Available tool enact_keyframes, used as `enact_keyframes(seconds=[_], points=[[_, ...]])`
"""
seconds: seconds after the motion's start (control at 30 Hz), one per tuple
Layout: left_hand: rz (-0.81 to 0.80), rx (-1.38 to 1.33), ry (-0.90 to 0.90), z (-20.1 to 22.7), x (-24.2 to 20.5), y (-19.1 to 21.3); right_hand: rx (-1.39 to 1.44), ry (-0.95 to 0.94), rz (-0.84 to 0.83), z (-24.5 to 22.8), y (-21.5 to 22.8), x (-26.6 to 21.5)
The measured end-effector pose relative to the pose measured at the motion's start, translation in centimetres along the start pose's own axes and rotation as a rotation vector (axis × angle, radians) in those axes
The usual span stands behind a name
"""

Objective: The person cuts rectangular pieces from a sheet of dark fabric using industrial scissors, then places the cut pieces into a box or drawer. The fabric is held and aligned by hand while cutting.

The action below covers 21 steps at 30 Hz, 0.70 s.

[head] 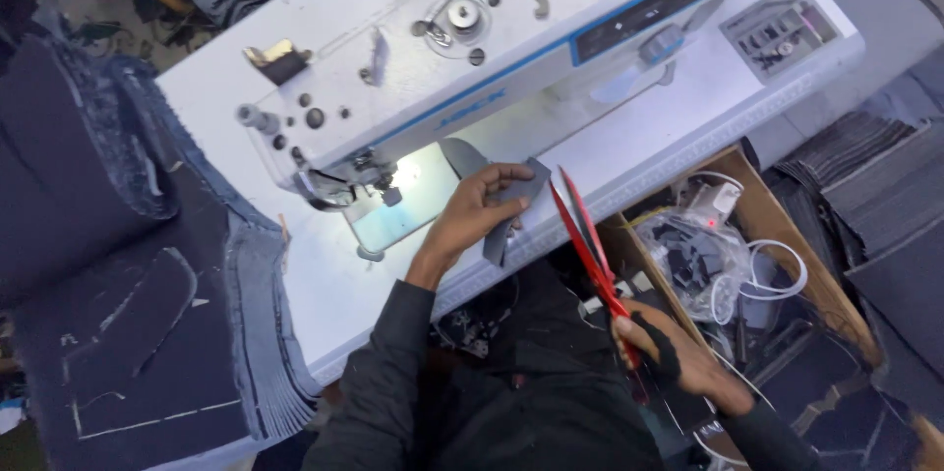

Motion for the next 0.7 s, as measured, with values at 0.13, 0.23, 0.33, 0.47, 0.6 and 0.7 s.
enact_keyframes(seconds=[0.13, 0.23, 0.33, 0.47, 0.6, 0.7], points=[[-0.08, 0.106, 0.108, 2.1, 0.2, -2.0, -0.002, 0.011, -0.015, -2.4, -0.3, 0.5], [-0.058, 0.191, 0.175, 1.8, 0.7, -1.9, -0.127, -0.089, 0.114, -4.1, 0.1, 0.3], [-0.012, 0.246, 0.315, 1.6, 1.1, -1.9, -0.155, -0.054, 0.15, -3.8, 1.0, 0.6], [-0.001, 0.242, 0.217, 1.4, 2.3, -2.1, -0.174, 0.015, 0.081, -3.0, 1.7, 2.0], [-0.002, 0.251, 0.185, 1.2, 3.2, -2.5, -0.333, 0.033, 0.112, -4.5, 2.1, 2.8], [-0.01, 0.281, 0.185, 1.5, 3.6, -2.5, -0.389, 0.022, 0.145, -5.9, 2.3, 2.9]])
Point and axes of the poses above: each hand's wrist, its own x-axis towards the middle knuckle, its own y-axis out of the back of the hand, z = x × y, the point moved 3 cm from there along x, towards the middle knuckle, and after that the axes turned 4 degrees about z, right-handed, at the moved point
